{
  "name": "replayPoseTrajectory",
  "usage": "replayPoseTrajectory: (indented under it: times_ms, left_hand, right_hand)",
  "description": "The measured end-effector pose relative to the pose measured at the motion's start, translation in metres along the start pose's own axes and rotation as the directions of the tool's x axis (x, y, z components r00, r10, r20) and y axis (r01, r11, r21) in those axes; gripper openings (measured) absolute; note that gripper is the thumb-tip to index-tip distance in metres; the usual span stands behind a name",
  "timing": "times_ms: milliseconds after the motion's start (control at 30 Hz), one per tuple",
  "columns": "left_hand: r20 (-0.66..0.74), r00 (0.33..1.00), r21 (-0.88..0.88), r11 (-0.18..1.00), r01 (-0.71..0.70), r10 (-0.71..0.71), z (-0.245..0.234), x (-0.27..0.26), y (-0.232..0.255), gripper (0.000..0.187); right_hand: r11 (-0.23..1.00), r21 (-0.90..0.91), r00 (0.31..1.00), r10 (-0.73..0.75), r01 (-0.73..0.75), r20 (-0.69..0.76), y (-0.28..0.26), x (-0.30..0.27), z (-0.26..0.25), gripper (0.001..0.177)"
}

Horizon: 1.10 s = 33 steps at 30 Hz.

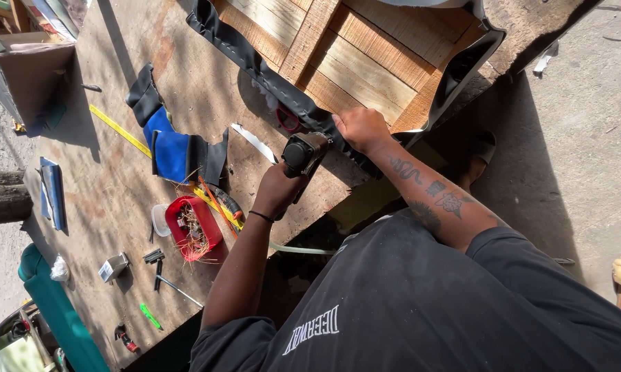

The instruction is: Securing vinyl fabric to a wooden frame using a pneumatic staple gun and trimming excess material with scissors.

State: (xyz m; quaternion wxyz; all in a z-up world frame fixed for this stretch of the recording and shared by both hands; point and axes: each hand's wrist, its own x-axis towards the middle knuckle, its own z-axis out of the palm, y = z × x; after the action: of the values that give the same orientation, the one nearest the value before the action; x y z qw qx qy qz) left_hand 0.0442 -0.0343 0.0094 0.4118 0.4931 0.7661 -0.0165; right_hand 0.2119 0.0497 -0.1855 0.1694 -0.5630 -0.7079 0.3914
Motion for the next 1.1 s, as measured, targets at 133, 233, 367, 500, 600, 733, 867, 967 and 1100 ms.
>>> replayPoseTrajectory:
  times_ms: [133,233,367,500,600,733,867,967,1100]
  left_hand:
    - [0.001,1.000,-0.010,1.000,0.024,-0.024,0.006,-0.006,-0.006,0.018]
    - [-0.015,1.000,-0.010,1.000,0.011,-0.011,0.015,-0.002,-0.015,0.019]
    - [-0.024,0.999,-0.029,0.999,0.035,-0.036,0.012,-0.021,-0.004,0.017]
    - [-0.061,0.998,-0.039,0.999,0.025,-0.027,0.020,-0.022,0.001,0.014]
    - [-0.055,0.998,-0.030,0.999,0.022,-0.024,0.028,-0.017,-0.003,0.019]
    - [-0.034,0.998,-0.021,0.999,0.044,-0.044,0.028,-0.025,-0.009,0.021]
    - [0.002,1.000,-0.062,0.998,0.003,-0.003,0.035,-0.022,0.000,0.025]
    - [0.002,1.000,-0.059,0.998,0.026,-0.026,0.035,-0.026,-0.006,0.027]
    - [0.041,0.999,-0.096,0.995,0.003,0.001,0.039,-0.030,-0.014,0.026]
  right_hand:
    - [1.000,-0.019,1.000,0.019,-0.019,-0.005,-0.007,0.001,-0.004,0.062]
    - [0.999,-0.028,1.000,0.026,-0.026,-0.008,-0.008,0.000,-0.006,0.064]
    - [0.999,-0.001,0.999,0.039,-0.039,0.014,-0.011,-0.002,-0.015,0.065]
    - [0.999,0.015,0.999,0.045,-0.045,0.005,-0.006,0.002,-0.007,0.065]
    - [0.999,0.001,0.999,0.035,-0.035,0.017,-0.008,0.000,-0.014,0.064]
    - [0.995,0.078,0.997,0.067,-0.069,0.028,-0.008,0.002,-0.014,0.060]
    - [0.993,0.097,0.998,0.064,-0.064,0.005,-0.006,0.001,-0.018,0.055]
    - [0.986,0.143,0.997,0.081,-0.081,0.003,-0.003,-0.003,-0.013,0.053]
    - [0.979,0.170,0.994,0.111,-0.111,0.010,0.004,0.007,-0.006,0.051]
